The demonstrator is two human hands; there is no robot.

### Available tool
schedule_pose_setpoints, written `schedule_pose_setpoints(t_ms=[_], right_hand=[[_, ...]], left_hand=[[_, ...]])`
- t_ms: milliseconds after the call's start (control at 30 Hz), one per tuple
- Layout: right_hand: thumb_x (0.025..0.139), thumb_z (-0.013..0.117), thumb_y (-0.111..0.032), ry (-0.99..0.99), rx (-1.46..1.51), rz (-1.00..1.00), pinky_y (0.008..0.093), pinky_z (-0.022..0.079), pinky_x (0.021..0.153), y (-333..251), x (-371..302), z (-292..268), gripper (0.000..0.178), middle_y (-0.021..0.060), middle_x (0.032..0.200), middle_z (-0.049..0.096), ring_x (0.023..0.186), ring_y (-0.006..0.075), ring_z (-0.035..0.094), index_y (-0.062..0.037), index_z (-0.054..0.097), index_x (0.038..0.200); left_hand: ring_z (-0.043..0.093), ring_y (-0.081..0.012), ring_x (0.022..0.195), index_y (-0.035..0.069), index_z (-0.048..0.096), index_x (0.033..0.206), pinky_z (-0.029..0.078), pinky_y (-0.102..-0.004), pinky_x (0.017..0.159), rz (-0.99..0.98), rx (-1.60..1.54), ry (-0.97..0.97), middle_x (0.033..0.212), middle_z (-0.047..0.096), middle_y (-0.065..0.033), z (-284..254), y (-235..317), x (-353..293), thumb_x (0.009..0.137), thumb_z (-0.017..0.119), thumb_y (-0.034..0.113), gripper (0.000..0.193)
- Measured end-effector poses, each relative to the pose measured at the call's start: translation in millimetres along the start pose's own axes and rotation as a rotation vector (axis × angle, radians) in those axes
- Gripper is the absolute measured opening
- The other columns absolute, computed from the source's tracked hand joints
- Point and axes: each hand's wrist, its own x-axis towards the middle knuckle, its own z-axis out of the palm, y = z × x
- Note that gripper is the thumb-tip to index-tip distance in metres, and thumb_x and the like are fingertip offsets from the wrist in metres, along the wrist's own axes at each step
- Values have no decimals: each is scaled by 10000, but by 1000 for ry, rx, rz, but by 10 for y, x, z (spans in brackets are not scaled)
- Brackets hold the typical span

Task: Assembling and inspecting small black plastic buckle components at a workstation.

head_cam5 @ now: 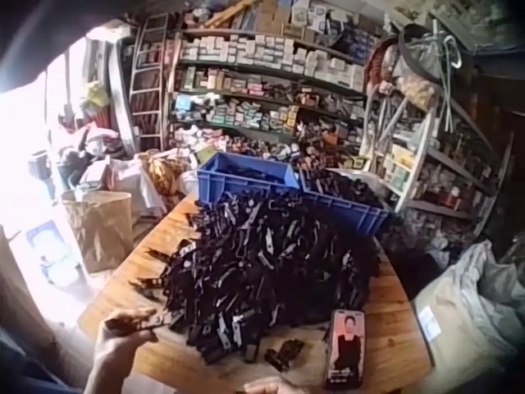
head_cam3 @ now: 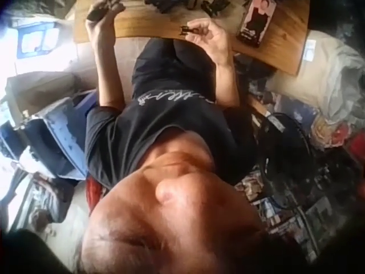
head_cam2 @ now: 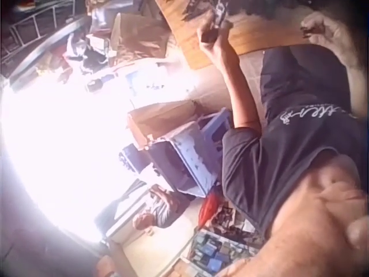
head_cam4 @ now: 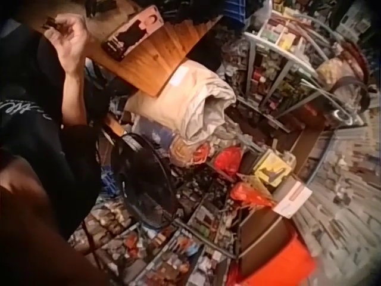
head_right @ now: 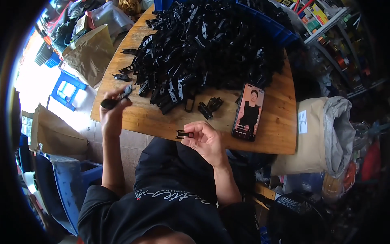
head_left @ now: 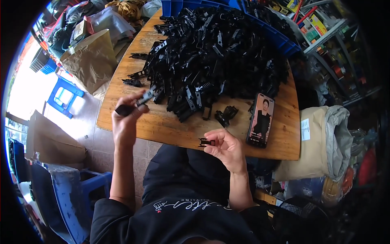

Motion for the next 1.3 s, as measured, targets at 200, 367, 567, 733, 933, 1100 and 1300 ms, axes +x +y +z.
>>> schedule_pose_setpoints(t_ms=[200, 367, 567, 733, 933, 1100, 1300], right_hand=[[778, 659, -38, 62, -132, -112, 223, 462, 742, -28, -66, -18, 206, 68, 944, 561, 825, 106, 535, 18, 577, 958], [839, 587, -52, 232, -20, -93, 239, 466, 752, -111, -112, -20, 163, 67, 932, 558, 846, 126, 554, 31, 577, 979], [805, 624, -18, 320, -95, -180, 230, 462, 745, -135, -79, 4, 199, 87, 933, 603, 825, 112, 564, 23, 561, 990], [776, 646, 15, 327, -424, -311, 216, 464, 727, -162, -35, 26, 180, 114, 925, 619, 776, 107, 577, 19, 557, 932], [749, 665, 22, 210, -675, -396, 207, 463, 655, -213, 34, 35, 209, 112, 903, 633, 721, 86, 562, 12, 568, 935], [706, 721, -29, 208, -705, -358, 198, 453, 610, -255, 38, 76, 313, 102, 925, 640, 655, 74, 541, -9, 580, 985], [651, 775, -175, 210, -743, -485, 235, 480, 660, -181, 94, 143, 469, 104, 1017, 618, 909, 193, 594, -25, 579, 1050]], left_hand=[[589, -115, 748, 9, 588, 1019, 484, -248, 709, -347, -167, -194, 826, 615, -45, 397, -194, -518, 758, 634, -27, 267], [624, -168, 849, 2, 555, 1125, 498, -272, 748, -370, -100, -269, 948, 637, -112, 604, -130, -586, 785, 591, 13, 342], [623, -153, 822, -7, 581, 1093, 485, -263, 794, -397, -70, -259, 935, 641, -96, 600, -153, -621, 779, 604, -32, 316], [592, -111, 861, -3, 582, 1106, 464, -228, 791, -337, 90, -369, 957, 638, -76, 649, -136, -654, 780, 617, -27, 329], [566, -94, 903, -4, 573, 1122, 454, -221, 802, -267, 130, -466, 979, 635, -58, 667, -119, -671, 771, 629, -24, 356], [576, -104, 795, -7, 579, 1091, 463, -228, 731, -510, -166, -474, 904, 631, -60, 652, -84, -612, 794, 607, 22, 300], [591, -133, 724, -17, 572, 1078, 480, -251, 702, -585, -331, -411, 844, 628, -80, 669, -137, -622, 799, 598, 43, 287]])
